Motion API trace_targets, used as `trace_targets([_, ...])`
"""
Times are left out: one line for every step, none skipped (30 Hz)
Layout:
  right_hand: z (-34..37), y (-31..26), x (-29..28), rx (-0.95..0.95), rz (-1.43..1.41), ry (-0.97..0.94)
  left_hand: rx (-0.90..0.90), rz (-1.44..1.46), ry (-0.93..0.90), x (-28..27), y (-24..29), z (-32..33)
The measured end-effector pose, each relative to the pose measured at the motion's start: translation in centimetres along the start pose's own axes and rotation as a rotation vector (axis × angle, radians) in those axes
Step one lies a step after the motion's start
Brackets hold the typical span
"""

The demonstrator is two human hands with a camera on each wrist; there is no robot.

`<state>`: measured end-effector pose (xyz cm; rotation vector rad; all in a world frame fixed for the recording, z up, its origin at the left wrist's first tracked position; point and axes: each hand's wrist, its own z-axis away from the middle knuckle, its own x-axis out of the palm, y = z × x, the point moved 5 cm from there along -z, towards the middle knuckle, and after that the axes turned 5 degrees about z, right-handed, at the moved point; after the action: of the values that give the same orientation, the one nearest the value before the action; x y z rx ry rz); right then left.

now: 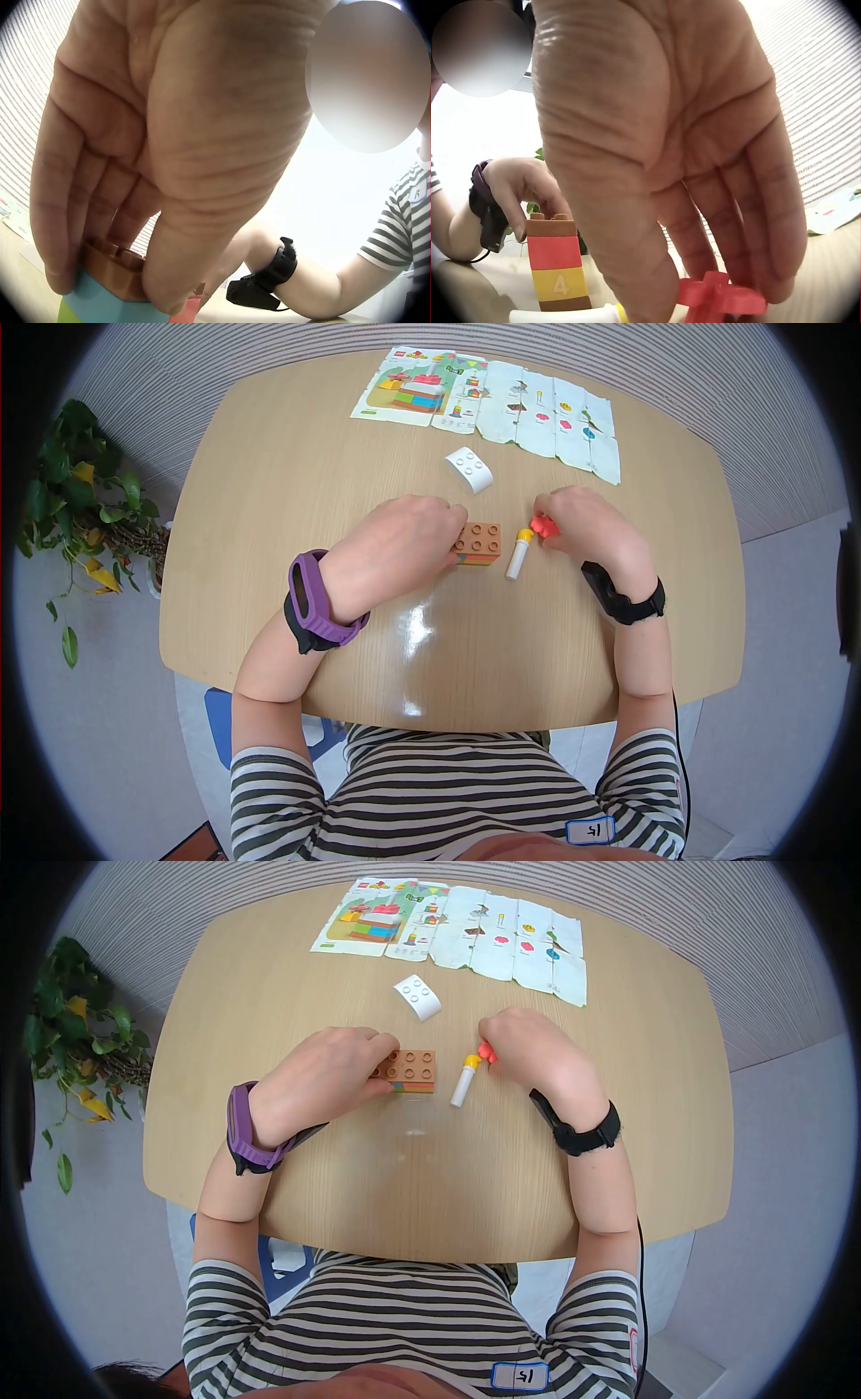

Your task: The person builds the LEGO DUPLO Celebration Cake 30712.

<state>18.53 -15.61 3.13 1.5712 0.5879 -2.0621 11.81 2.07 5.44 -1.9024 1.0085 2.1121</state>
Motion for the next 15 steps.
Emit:
trace_targets([-0.01, -0.01, -0.01, 0.008, -0.001, -0.006, 0.002, 0.001, 0.003, -0.01, 0.02, 0.00])
trace_targets([-0.03, -0.07, -0.06, 0.016, -0.002, -0.013, -0.002, 0.002, -0.001, 0.01, 0.01, -0.01])
trace_targets([-0.03, -0.07, -0.09, 0.024, -0.004, -0.019, -0.006, 0.002, -0.004, 0.04, -0.01, -0.03])
trace_targets([-0.06, -0.02, -0.04, 0.029, -0.006, -0.028, -0.009, 0.003, -0.007, 0.06, -0.02, -0.05])
trace_targets([-0.12, 0.04, 0.02, 0.034, -0.008, -0.037, -0.009, 0.002, -0.005, 0.04, -0.01, -0.05])
trace_targets([-0.15, 0.09, 0.07, 0.040, -0.010, -0.046, -0.008, 0.001, -0.003, 0.01, 0.01, -0.05])
trace_targets([-0.14, 0.04, 0.04, 0.045, -0.014, -0.060, -0.007, 0.001, 0.000, -0.01, 0.03, -0.04])
trace_targets([-0.12, -0.07, -0.07, 0.049, -0.017, -0.073, -0.006, 0.001, 0.001, -0.02, 0.04, -0.03])
trace_targets([-0.10, -0.12, -0.10, 0.054, -0.020, -0.086, -0.004, 0.000, 0.002, -0.03, 0.05, -0.02])
trace_targets([-0.08, -0.14, -0.10, 0.046, -0.028, -0.084, -0.002, -0.001, 0.004, -0.04, 0.05, -0.01])
trace_targets([-0.03, -0.14, -0.10, 0.037, -0.035, -0.081, 0.000, -0.002, 0.004, -0.04, 0.05, -0.01])
trace_targets([0.00, -0.13, -0.09, 0.029, -0.042, -0.079, 0.001, -0.003, 0.004, -0.03, 0.04, -0.01])
trace_targets([0.01, -0.07, 0.01, 0.026, -0.038, -0.083, 0.002, -0.004, 0.004, -0.01, 0.02, -0.01])
trace_targets([0.00, 0.02, 0.17, 0.023, -0.035, -0.087, -0.001, -0.003, -0.001, 0.03, -0.02, -0.03])
trace_targets([-0.01, 0.09, 0.32, 0.020, -0.031, -0.091, -0.005, -0.002, -0.006, 0.07, -0.06, -0.06])
